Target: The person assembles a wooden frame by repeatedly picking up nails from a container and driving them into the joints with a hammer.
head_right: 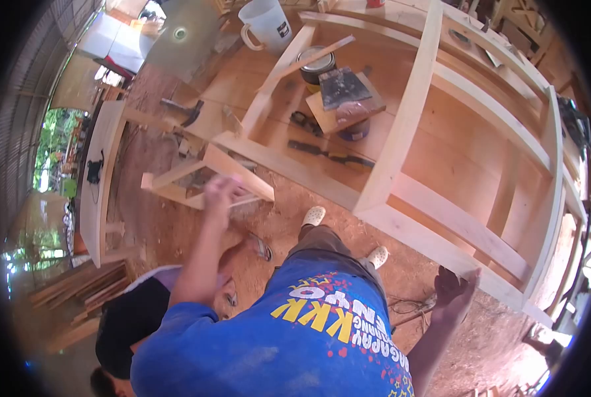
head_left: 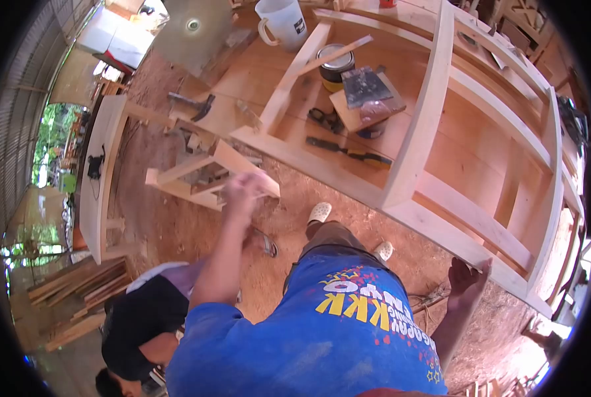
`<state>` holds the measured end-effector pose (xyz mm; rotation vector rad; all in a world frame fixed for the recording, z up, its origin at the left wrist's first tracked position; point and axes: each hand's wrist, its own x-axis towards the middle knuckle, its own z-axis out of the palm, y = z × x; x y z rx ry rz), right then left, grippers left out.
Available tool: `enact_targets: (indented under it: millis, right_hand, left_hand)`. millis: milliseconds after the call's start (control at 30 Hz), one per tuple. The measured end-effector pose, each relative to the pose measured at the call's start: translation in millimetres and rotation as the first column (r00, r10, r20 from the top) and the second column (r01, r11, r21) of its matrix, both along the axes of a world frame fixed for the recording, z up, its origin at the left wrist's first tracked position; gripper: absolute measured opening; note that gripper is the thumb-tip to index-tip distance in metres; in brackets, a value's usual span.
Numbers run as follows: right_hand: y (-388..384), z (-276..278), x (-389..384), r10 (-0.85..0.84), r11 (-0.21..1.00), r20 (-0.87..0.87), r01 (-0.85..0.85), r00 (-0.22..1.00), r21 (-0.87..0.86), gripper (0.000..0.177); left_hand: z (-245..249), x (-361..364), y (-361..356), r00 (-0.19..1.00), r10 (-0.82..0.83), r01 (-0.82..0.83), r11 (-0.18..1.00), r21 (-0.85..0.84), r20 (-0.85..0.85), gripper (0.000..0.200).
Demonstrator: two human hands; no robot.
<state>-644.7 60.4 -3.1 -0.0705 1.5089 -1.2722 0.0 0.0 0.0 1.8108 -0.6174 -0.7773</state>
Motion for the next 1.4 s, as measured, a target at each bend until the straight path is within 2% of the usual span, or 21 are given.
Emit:
enact_targets:
  millis: [67,100,133,167,233,267,300,333,367,400,433,467,800,833,867,933,1000,1067,1267,1333,1400]
  right_hand:
    - [-3,-19,9,-0.109,0.994,0.04,0.109,0.993,-0.006,0.096]
    - [20,23,16,-0.117,0.993,-0.077,0.118,0.99,0.015,0.097]
    - [29,19,31,-0.146,0.989,-0.09,0.148,0.985,0.013,0.098]
    - [15,13,58,-0.227,0.973,-0.137,0.23,0.964,0.006,0.099]
    - [0,-3,100,-0.344,0.939,-0.159,0.335,0.925,-0.083,0.098]
    - [-3,-20,105,-0.315,0.948,-0.15,0.304,0.937,-0.091,0.102]
    - [-18,5,124,-0.336,0.942,-0.155,0.332,0.929,-0.049,0.106]
    - [-28,7,129,-0.36,0.932,-0.114,0.351,0.926,-0.093,0.11]
    - [-38,31,137,-0.341,0.94,-0.118,0.335,0.933,-0.068,0.121]
    - [-41,31,134,-0.335,0.942,-0.148,0.329,0.93,-0.063,0.13]
    - [-15,57,177,-0.368,0.93,-0.292,0.343,0.883,-0.132,0.126]
    - [-4,61,181,-0.35,0.937,-0.317,0.328,0.882,-0.12,0.129]
    - [23,27,231,-0.242,0.967,-0.277,0.208,0.93,-0.145,0.126]
    - [26,26,230,-0.217,0.974,-0.304,0.187,0.928,-0.125,0.124]
    - [25,25,226,-0.188,0.981,-0.331,0.161,0.925,-0.107,0.121]
    - [26,27,214,-0.15,0.989,-0.395,0.13,0.906,-0.077,0.116]
    - [31,25,202,-0.131,0.991,-0.454,0.109,0.881,-0.074,0.11]
    - [36,22,195,-0.144,0.989,-0.549,0.142,0.823,-0.047,0.1]
    - [62,-15,160,0.305,0.946,-0.639,-0.145,0.706,0.291,0.061]
    - [65,-26,156,0.392,0.92,-0.624,-0.281,0.676,0.274,0.055]
    - [69,-32,157,0.493,0.864,-0.617,-0.43,0.613,0.263,0.053]
  left_hand:
    - [8,46,-38,0.985,0.025,-0.006,0.994,-0.113,0.169,0.021]
    - [-37,94,-56,0.968,0.019,0.011,0.993,-0.12,0.249,0.026]
    - [-45,153,-79,0.82,-0.022,0.068,0.996,-0.06,0.572,0.029]
    - [-31,183,-112,0.748,-0.033,0.132,0.986,-0.099,0.663,0.033]
    - [-65,320,-180,0.48,-0.311,0.104,0.949,0.299,0.82,0.051]
    - [-36,327,-197,0.567,-0.488,-0.017,0.798,0.602,0.664,0.066]
    - [-43,351,-219,0.517,-0.519,0.283,0.854,0.437,0.681,0.075]
    - [-45,377,-223,0.404,-0.395,0.164,0.919,0.359,0.825,0.069]
    - [-22,359,-231,0.195,-0.483,-0.089,0.858,0.506,0.853,0.065]
    - [-20,350,-235,0.13,-0.526,-0.121,0.833,0.54,0.841,0.065]
    - [-81,361,-216,0.215,-0.536,-0.072,0.825,0.561,0.816,0.064]
    - [-93,358,-211,0.212,-0.58,-0.041,0.799,0.6,0.787,0.064]
    - [-113,379,-221,0.046,-0.717,0.168,0.691,0.703,0.695,0.064]
    - [-102,368,-222,0.061,-0.71,0.17,0.7,0.693,0.702,0.065]
    - [-91,352,-223,0.212,-0.665,0.192,0.747,0.636,0.717,0.059]
    - [-53,317,-204,0.273,-0.646,0.086,0.754,0.651,0.713,0.059]
    - [-13,281,-183,0.161,-0.654,0.022,0.751,0.66,0.739,0.057]
    - [-19,299,-173,0.051,-0.533,-0.063,0.842,0.535,0.845,0.057]
    - [71,241,-81,0.243,-0.385,-0.02,0.916,0.401,0.891,0.063]
    - [83,217,-43,0.207,-0.304,0.025,0.952,0.306,0.93,0.065]
    - [131,127,-3,0.345,-0.312,0.179,0.948,0.265,0.885,0.065]
